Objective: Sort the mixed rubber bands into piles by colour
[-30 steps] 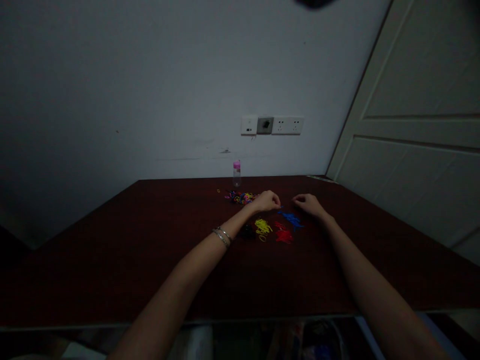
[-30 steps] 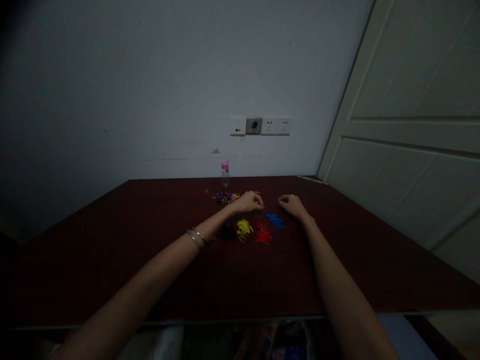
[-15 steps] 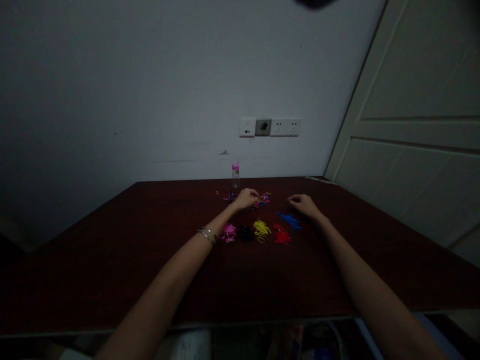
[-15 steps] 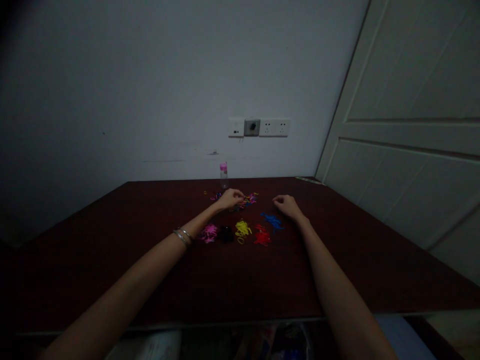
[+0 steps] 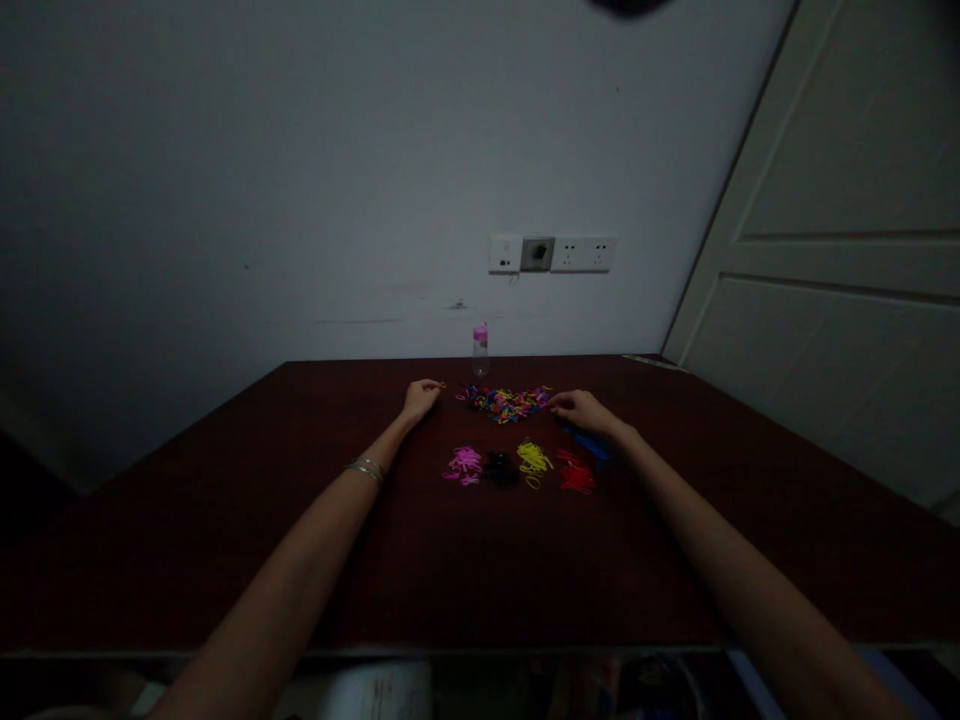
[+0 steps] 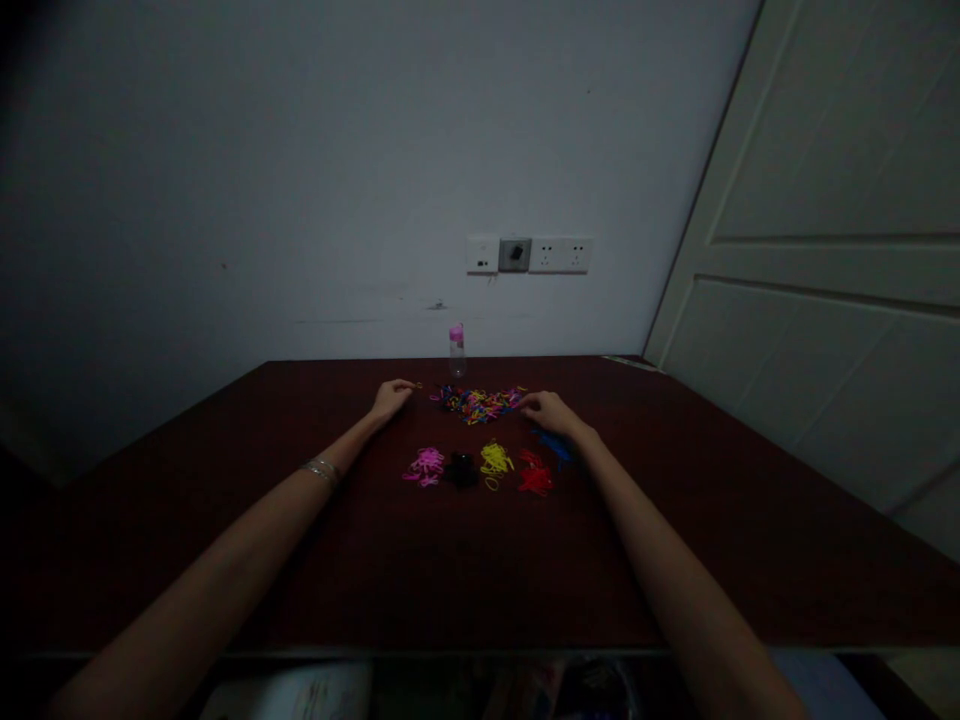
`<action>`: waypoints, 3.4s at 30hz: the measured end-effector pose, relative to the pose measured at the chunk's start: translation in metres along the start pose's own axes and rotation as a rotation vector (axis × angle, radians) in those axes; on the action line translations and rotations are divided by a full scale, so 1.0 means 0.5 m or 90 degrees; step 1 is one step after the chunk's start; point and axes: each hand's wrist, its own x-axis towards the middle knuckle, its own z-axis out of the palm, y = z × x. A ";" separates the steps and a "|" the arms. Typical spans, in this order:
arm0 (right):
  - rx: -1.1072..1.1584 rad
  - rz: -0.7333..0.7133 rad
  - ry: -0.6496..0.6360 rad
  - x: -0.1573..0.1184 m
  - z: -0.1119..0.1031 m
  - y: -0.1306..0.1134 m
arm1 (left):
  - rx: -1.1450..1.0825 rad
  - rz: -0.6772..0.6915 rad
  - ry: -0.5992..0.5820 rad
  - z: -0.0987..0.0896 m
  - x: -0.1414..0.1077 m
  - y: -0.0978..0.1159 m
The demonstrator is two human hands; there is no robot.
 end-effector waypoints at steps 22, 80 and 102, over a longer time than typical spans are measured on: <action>-0.102 -0.001 -0.096 0.074 0.035 -0.004 | 0.005 0.006 0.000 0.001 -0.017 0.008; 0.450 0.279 0.080 -0.097 -0.046 0.104 | 0.524 0.229 -0.142 0.047 -0.048 0.063; 0.368 0.250 0.072 -0.089 -0.036 0.102 | 0.155 0.193 -0.441 -0.031 -0.052 0.087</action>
